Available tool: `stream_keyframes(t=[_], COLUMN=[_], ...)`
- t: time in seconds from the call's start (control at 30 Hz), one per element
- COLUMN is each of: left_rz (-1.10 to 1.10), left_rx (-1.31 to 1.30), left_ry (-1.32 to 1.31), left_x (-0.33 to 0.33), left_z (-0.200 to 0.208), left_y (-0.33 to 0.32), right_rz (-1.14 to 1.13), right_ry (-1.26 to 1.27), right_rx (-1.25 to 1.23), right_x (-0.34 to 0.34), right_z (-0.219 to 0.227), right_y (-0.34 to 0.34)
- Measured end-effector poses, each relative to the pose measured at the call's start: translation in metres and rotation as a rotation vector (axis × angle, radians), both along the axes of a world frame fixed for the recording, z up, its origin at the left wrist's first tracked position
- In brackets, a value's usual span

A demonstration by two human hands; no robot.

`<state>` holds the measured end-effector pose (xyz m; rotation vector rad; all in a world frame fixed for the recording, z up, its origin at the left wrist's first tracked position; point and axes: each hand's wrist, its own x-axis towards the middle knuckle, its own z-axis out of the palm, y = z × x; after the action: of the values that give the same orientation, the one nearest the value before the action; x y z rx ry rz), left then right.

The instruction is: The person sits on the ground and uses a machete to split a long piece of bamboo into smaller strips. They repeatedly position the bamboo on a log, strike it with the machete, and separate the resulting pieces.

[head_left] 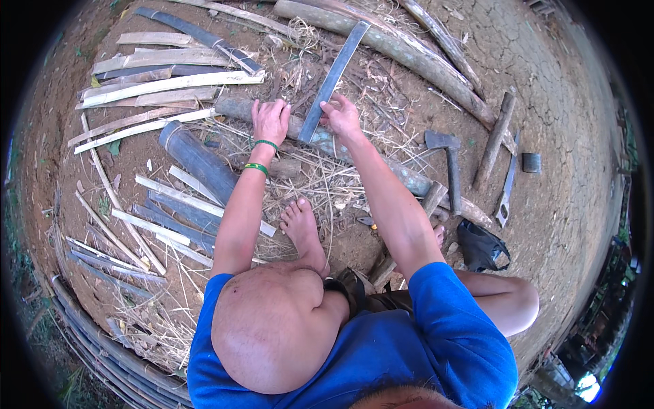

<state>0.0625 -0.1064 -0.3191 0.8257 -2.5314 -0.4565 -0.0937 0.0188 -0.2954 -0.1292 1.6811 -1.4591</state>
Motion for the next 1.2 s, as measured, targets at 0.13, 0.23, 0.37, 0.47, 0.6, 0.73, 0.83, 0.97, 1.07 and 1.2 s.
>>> stream_keyframes(t=[0.13, 0.23, 0.37, 0.47, 0.6, 0.73, 0.83, 0.97, 1.07, 1.2], left_rz=[0.013, 0.004, 0.19, 0.177, 0.049, 0.1, 0.074, -0.018, 0.03, 0.068], left_rx=[-0.008, 0.05, 0.486, 0.96, 0.927, 1.186, 1.237, 1.294, 1.13, 1.093], left_ry=[0.0, 0.155, 0.325, 0.315, 0.194, 0.315, 0.346, 0.438, 0.496, 0.516], left_x=[0.003, 0.002, -0.003, 0.012, 0.022, 0.034, 0.036, 0.024, 0.024, 0.016], left_z=[-0.003, 0.001, 0.028, 0.041, 0.063, 0.067, 0.061, 0.072, 0.047, 0.029], left_y=[-0.002, -0.004, 0.009, 0.016, 0.037, 0.04, 0.038, 0.05, 0.05, 0.056], right_rz=[-0.001, -0.002, 0.006, 0.038, 0.04, 0.075, 0.012, -0.084, -0.077, -0.013], right_ry=[-0.019, -0.024, -0.009, 0.026, 0.229, 0.516, 0.722, 0.953, 0.962, 1.039], right_rx=[-0.006, -0.045, -0.043, 0.026, 0.077, 0.148, 0.298, 0.654, 0.81, 0.86], right_x=[0.003, 0.004, -0.001, -0.001, -0.008, -0.019, -0.055, -0.112, -0.127, -0.13], right_z=[0.005, 0.005, 0.003, 0.016, 0.028, 0.05, 0.061, 0.058, 0.044, 0.013], right_y=[0.0, 0.0, 0.004, 0.006, 0.03, 0.092, 0.158, 0.256, 0.297, 0.335])
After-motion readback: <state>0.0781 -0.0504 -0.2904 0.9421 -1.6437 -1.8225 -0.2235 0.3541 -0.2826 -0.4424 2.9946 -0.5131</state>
